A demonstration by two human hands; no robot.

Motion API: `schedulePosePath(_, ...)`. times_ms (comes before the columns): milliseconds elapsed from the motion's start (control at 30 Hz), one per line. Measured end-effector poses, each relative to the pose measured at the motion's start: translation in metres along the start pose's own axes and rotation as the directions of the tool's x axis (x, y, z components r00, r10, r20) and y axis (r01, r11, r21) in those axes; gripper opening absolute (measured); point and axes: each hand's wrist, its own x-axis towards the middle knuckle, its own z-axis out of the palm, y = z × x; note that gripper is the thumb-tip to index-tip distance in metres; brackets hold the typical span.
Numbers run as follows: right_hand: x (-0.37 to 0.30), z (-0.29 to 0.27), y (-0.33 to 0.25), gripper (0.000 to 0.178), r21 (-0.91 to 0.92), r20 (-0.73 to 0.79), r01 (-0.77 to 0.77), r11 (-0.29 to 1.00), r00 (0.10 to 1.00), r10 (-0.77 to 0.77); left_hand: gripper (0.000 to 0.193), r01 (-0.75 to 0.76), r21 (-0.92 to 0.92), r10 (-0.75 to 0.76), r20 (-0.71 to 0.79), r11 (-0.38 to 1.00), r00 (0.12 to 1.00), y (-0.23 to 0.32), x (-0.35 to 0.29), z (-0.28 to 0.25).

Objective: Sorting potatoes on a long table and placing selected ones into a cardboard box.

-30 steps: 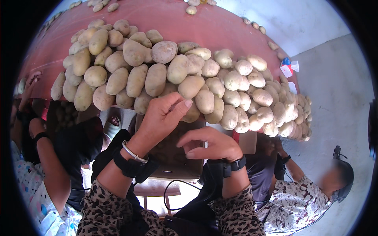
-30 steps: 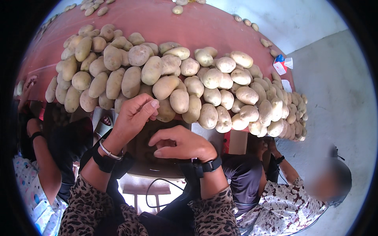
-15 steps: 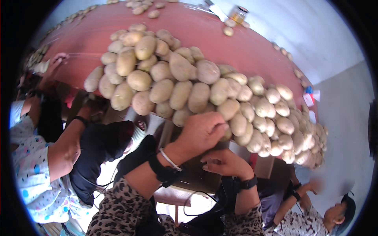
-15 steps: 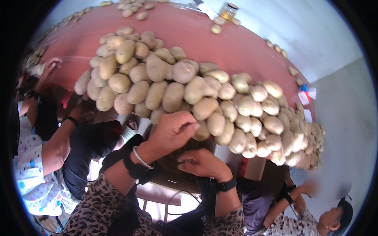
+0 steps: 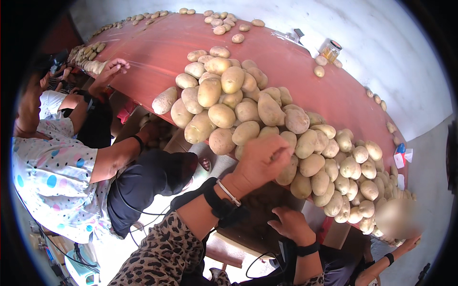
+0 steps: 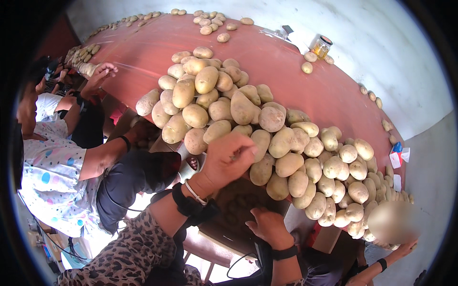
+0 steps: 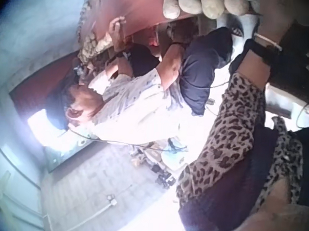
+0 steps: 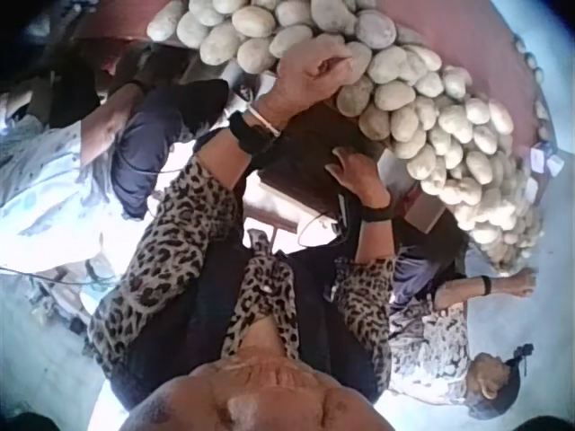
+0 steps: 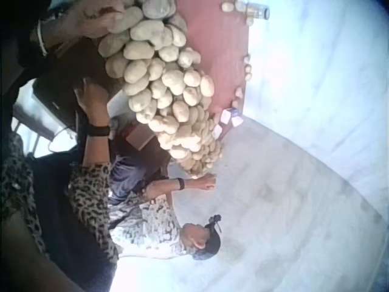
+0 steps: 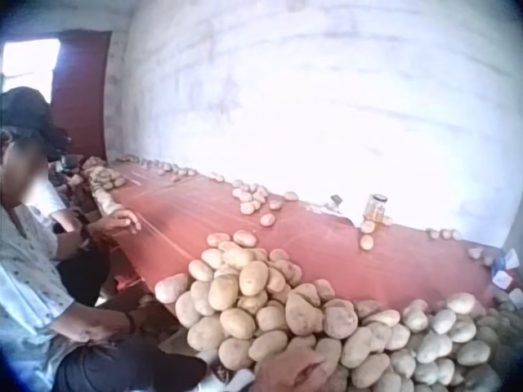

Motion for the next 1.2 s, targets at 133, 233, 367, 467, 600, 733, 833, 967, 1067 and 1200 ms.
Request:
schedulePosePath(133,-0.004,0.006,0.008,0.033,-0.003,-0.037,0.027,1.0,0.999,-0.027,0.006,0.06,0.113,-0.04,-0.165,0.992,0.985,-0.013,0.011,-0.021)
schedulePosePath(233,-0.001,0.007,0.004,0.032,-0.024,-0.009,0.011,1.0,1.0,-0.011,0.006,0.123,0.096,-0.084,-0.332,0.988,0.939,-0.024,0.019,-0.04)
schedulePosePath(367,0.001,0.012,0.009,0.033,-0.017,-0.063,0.055,0.998,0.996,-0.056,0.006,0.203,0.099,-0.146,-0.414,0.974,0.899,-0.028,0.025,-0.056)
schedulePosePath(467,0.004,0.012,0.008,0.036,-0.017,0.007,0.002,1.0,1.0,-0.002,0.008,0.299,0.077,-0.249,-0.378,0.951,0.892,-0.03,0.027,-0.053)
schedulePosePath(600,0.005,0.013,0.01,0.036,-0.03,0.034,-0.008,1.0,0.999,0.009,0.012,0.143,0.339,-0.029,-0.321,0.93,0.947,-0.031,0.034,-0.041)
schedulePosePath(733,0.005,0.014,0.015,0.035,-0.042,0.028,0.0,0.999,1.0,0.001,0.024,0.035,0.491,0.068,-0.192,0.87,0.979,-0.028,0.039,-0.029)
schedulePosePath(833,0.009,0.013,0.018,0.036,-0.052,0.066,-0.024,0.998,0.997,0.027,0.032,-0.04,0.565,0.12,-0.106,0.824,0.987,-0.031,0.042,-0.021)
schedulePosePath(967,0.011,0.013,0.027,0.037,-0.036,0.045,-0.018,0.999,0.999,0.019,0.05,0.012,0.697,0.005,-0.022,0.717,1.0,-0.028,0.041,-0.007)
schedulePosePath(1067,0.015,0.016,0.031,0.036,-0.033,0.05,-0.046,0.998,0.998,0.047,0.056,0.052,0.761,-0.074,-0.006,0.647,0.997,-0.032,0.041,-0.006)
schedulePosePath(1200,0.021,0.012,0.034,0.034,-0.066,0.008,0.003,0.998,1.0,-0.003,0.06,0.099,0.78,-0.183,0.021,0.618,0.983,-0.03,0.048,-0.007)
